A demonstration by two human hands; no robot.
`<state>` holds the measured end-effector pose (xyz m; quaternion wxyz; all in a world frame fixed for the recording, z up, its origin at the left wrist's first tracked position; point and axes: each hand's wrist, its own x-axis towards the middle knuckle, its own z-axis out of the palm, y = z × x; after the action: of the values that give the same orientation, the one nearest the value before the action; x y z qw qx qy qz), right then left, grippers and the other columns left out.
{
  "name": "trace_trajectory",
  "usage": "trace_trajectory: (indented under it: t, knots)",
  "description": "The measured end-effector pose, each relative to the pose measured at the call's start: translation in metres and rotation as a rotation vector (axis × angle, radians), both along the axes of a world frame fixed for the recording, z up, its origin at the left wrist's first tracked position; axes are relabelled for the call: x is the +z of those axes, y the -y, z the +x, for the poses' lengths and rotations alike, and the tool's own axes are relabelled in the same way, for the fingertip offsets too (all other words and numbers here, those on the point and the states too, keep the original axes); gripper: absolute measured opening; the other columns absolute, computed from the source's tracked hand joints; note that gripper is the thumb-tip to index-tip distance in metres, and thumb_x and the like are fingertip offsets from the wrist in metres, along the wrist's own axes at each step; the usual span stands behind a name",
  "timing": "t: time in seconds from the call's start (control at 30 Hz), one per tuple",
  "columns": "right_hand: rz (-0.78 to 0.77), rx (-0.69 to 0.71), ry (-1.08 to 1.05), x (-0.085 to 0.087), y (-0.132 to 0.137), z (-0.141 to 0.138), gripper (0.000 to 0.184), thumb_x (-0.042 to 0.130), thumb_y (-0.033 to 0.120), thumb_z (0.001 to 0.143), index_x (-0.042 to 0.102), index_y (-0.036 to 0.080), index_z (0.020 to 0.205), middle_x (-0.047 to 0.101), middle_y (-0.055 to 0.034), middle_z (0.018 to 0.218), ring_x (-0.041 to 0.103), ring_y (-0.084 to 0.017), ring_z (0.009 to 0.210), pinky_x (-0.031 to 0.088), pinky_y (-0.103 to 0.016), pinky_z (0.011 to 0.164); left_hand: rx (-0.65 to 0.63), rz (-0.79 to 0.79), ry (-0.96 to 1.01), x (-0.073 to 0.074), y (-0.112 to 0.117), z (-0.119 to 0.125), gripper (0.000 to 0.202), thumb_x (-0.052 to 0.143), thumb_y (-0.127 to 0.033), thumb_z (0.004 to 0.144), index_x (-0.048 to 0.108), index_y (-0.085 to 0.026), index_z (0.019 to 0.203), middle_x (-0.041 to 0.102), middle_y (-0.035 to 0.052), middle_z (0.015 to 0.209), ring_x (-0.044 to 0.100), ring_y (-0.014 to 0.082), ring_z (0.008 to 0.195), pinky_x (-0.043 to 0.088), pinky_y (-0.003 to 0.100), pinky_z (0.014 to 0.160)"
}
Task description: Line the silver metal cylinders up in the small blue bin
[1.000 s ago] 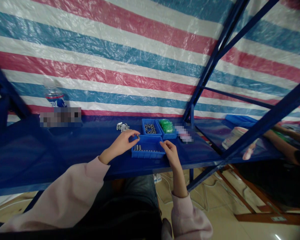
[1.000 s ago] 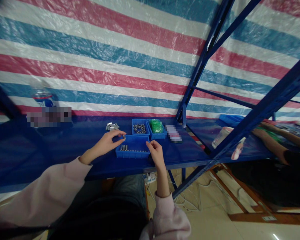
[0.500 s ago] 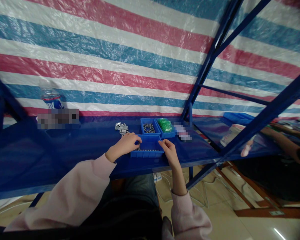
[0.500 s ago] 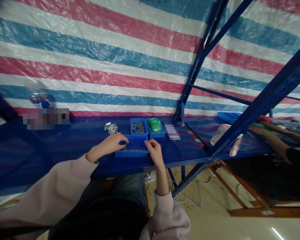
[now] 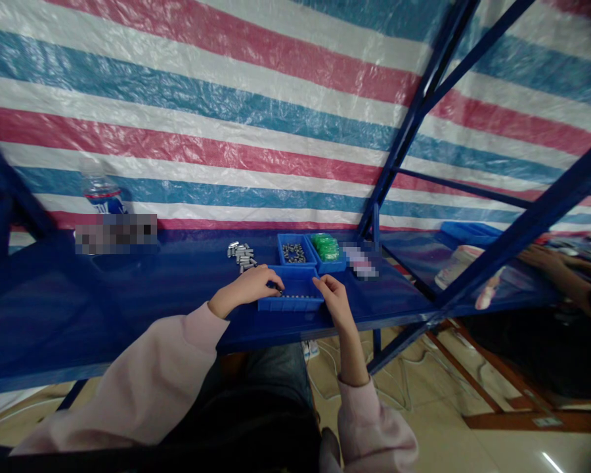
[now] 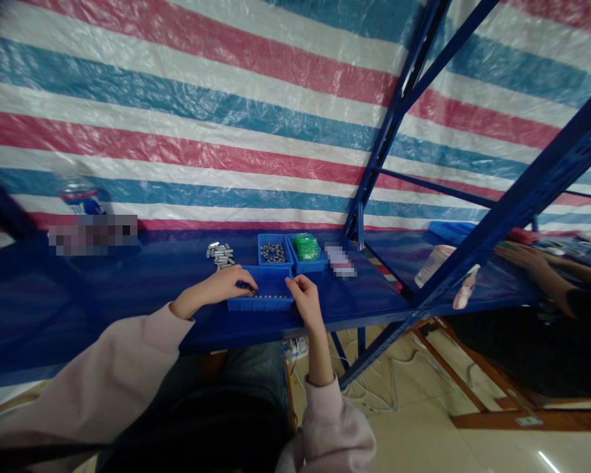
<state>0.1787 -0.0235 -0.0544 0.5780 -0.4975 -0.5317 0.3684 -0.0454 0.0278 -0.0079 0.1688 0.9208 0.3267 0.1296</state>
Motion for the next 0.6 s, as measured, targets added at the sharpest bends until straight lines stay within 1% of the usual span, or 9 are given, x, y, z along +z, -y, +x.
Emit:
trace_trajectory:
  t: [0.07, 0.13, 0.23, 0.47, 0.6]
  knots:
    - [0.005, 0.000, -0.002, -0.0006, 0.0000, -0.0001, 0.038, 0.061, 0.045, 0.074, 0.038, 0.020, 0.058, 0.028, 0.0065, 0.055, 0.026, -0.009, 0.052, 0.022, -0.024, 0.051, 0.009, 0.011, -0.002, 0.0012, 0.0014, 0.0008, 0.018, 0.058, -0.026, 0.081, 0.071, -0.025, 0.094, 0.070, -0.0013, 0.095, 0.057, 0.0182, 0.092, 0.030, 0.031, 0.098]
    - [0.013, 0.001, -0.004, -0.0012, -0.0001, -0.0002, 0.037, 0.061, 0.044, 0.075, 0.038, 0.020, 0.058, 0.028, 0.0064, 0.056, 0.026, -0.009, 0.052, 0.022, -0.024, 0.051, 0.014, 0.016, -0.008, 0.0024, 0.0027, 0.0013, 0.018, 0.057, -0.024, 0.081, 0.071, -0.024, 0.092, 0.070, -0.0015, 0.093, 0.057, 0.0180, 0.090, 0.032, 0.030, 0.095]
    - [0.015, -0.001, -0.004, -0.0017, -0.0004, 0.0000, 0.037, 0.061, 0.043, 0.075, 0.038, 0.020, 0.058, 0.028, 0.0064, 0.056, 0.025, -0.008, 0.053, 0.021, -0.024, 0.051, -0.014, 0.023, -0.012, 0.0027, 0.0031, 0.0011, 0.017, 0.056, -0.023, 0.082, 0.072, -0.025, 0.089, 0.071, -0.0027, 0.091, 0.057, 0.0170, 0.087, 0.032, 0.029, 0.093]
    - [0.006, 0.004, -0.007, -0.0021, -0.0009, 0.0005, 0.035, 0.061, 0.042, 0.075, 0.039, 0.020, 0.059, 0.029, 0.0064, 0.056, 0.026, -0.008, 0.053, 0.022, -0.024, 0.051, -0.077, 0.050, -0.007, 0.0000, 0.0003, 0.0002, 0.019, 0.054, -0.028, 0.086, 0.072, -0.026, 0.089, 0.070, -0.0031, 0.093, 0.057, 0.0149, 0.085, 0.030, 0.028, 0.092]
    - [0.021, 0.010, -0.013, -0.0028, -0.0009, 0.0006, 0.035, 0.061, 0.041, 0.076, 0.039, 0.019, 0.059, 0.028, 0.0062, 0.056, 0.026, -0.008, 0.053, 0.021, -0.024, 0.051, -0.083, 0.060, -0.014, 0.0016, 0.0014, 0.0003, 0.020, 0.052, -0.029, 0.087, 0.072, -0.026, 0.089, 0.070, -0.0026, 0.094, 0.057, 0.0144, 0.086, 0.029, 0.028, 0.091]
